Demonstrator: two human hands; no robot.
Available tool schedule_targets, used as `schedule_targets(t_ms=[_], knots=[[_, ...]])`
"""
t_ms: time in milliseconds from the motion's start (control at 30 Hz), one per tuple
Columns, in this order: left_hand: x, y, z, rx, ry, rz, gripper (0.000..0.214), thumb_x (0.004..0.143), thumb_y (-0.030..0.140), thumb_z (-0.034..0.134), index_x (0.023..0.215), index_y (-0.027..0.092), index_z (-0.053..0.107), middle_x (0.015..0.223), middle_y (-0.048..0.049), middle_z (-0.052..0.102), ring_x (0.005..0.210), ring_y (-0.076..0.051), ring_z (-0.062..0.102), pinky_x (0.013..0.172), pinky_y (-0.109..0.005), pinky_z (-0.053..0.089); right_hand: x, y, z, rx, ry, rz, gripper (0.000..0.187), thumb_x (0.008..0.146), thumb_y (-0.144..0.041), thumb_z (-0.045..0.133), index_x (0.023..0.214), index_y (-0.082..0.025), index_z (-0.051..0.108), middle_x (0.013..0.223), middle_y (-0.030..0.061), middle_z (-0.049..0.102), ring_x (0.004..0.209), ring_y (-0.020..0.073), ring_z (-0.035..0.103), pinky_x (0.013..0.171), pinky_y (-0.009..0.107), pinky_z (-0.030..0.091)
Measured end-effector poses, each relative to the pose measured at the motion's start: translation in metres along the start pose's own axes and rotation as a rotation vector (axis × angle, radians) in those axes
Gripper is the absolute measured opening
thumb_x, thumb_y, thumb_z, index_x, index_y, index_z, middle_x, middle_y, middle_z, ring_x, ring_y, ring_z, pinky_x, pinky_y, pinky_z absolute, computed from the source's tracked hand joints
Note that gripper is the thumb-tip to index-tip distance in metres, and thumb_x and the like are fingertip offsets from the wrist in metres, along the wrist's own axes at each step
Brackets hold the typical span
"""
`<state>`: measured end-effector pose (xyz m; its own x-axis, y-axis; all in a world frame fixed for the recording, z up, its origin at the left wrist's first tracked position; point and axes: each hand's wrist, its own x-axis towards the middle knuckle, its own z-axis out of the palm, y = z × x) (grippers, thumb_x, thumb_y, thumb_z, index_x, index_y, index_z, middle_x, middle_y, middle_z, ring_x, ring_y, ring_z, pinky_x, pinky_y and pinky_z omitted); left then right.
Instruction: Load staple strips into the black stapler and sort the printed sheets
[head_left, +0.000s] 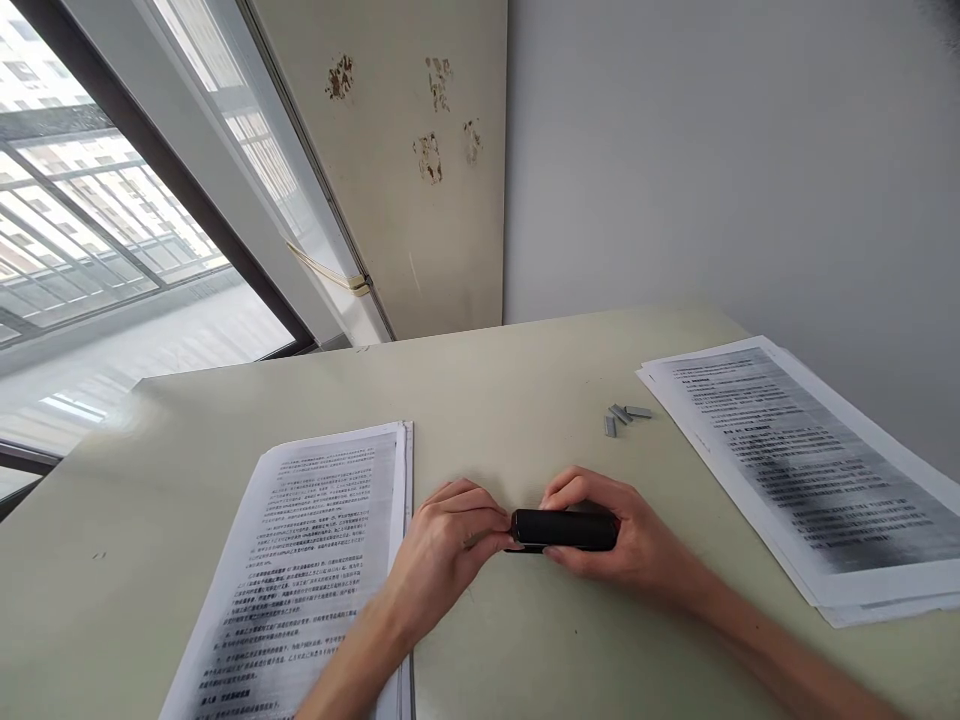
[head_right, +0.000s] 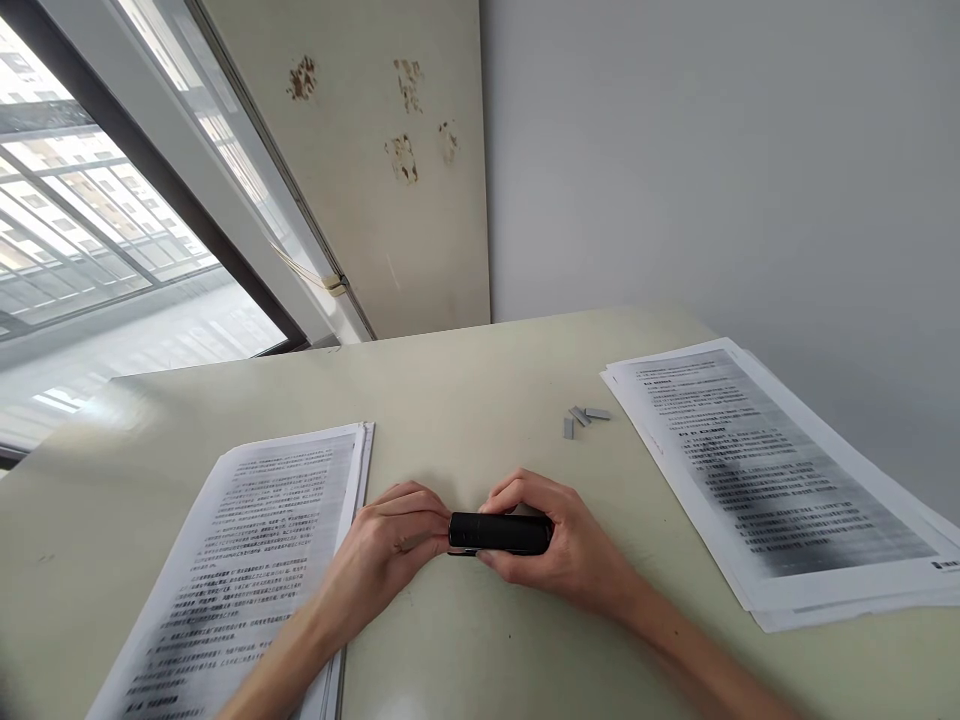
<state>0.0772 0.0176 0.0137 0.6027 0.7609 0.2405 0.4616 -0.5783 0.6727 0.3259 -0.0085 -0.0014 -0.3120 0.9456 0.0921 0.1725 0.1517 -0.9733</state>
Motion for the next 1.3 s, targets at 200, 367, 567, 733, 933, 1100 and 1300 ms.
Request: schedule_targets(t_ms=[200,367,567,733,933,1100,1300], knots=[[0.001,-0.001,0.001,-0.006,0.012,0.006,0.014,0.100,0.021,0.070,0.090,0.023,0.079,0.090,-0.0011,0.077,0.086,-0.019,0.065,0.078,-0.031,0.054,0.000,0.003,0.000,-0.008,0.005,-0.012,0.022,0.079,-0.015,0.080,0.095,-0.026,0.068,0.100,-0.0002,0.069,0.086,0.0168,0.065,0.074,0.028,0.047],[0.002,0.000,0.002,-0.008,0.013,0.003,0.015,0.100,0.020,0.069,0.090,0.023,0.079,0.089,-0.0008,0.077,0.087,-0.019,0.065,0.078,-0.031,0.053,0.000,0.003,0.000,-0.014,0.005,-0.017,0.024,0.079,-0.014,0.080,0.096,-0.028,0.068,0.100,-0.0012,0.069,0.086,0.0164,0.066,0.074,0.028,0.047],[0.000,0.001,0.002,0.015,0.029,-0.004,0.012,0.098,0.021,0.073,0.089,0.024,0.080,0.088,0.0004,0.077,0.086,-0.019,0.065,0.077,-0.032,0.054,0.000,0.002,0.000,-0.011,-0.012,-0.015,0.023,0.080,-0.015,0.080,0.096,-0.027,0.069,0.102,-0.0008,0.070,0.088,0.0166,0.066,0.076,0.028,0.047],[-0.004,-0.001,0.004,-0.010,0.048,-0.024,0.009,0.098,0.022,0.072,0.094,0.023,0.080,0.092,-0.0013,0.078,0.086,-0.018,0.067,0.076,-0.031,0.056,-0.001,0.002,0.000,-0.015,-0.025,-0.009,0.020,0.081,-0.019,0.080,0.096,-0.026,0.069,0.102,0.0005,0.068,0.086,0.0169,0.065,0.073,0.028,0.047],[-0.007,0.002,-0.001,0.016,0.024,-0.023,0.010,0.099,0.027,0.072,0.097,0.023,0.080,0.092,-0.0027,0.078,0.088,-0.020,0.067,0.076,-0.032,0.057,-0.001,0.002,-0.002,-0.021,-0.057,-0.009,0.021,0.083,-0.021,0.082,0.099,-0.026,0.069,0.103,0.0014,0.069,0.087,0.0174,0.065,0.075,0.028,0.049],[-0.009,0.003,-0.004,0.066,0.000,-0.014,0.006,0.097,0.026,0.074,0.099,0.023,0.079,0.095,-0.0033,0.078,0.091,-0.021,0.068,0.080,-0.035,0.059,-0.001,0.003,-0.003,-0.045,-0.086,-0.022,0.024,0.083,-0.022,0.083,0.103,-0.028,0.070,0.104,0.0013,0.069,0.087,0.0176,0.064,0.075,0.028,0.049],[-0.010,0.000,-0.017,0.160,-0.047,0.045,0.023,0.095,0.035,0.078,0.115,0.025,0.074,0.110,-0.0041,0.079,0.109,-0.024,0.068,0.095,-0.041,0.059,-0.001,0.002,-0.002,-0.060,-0.096,-0.017,0.027,0.085,-0.027,0.084,0.108,-0.030,0.070,0.106,0.0002,0.068,0.090,0.0173,0.063,0.077,0.027,0.048]])
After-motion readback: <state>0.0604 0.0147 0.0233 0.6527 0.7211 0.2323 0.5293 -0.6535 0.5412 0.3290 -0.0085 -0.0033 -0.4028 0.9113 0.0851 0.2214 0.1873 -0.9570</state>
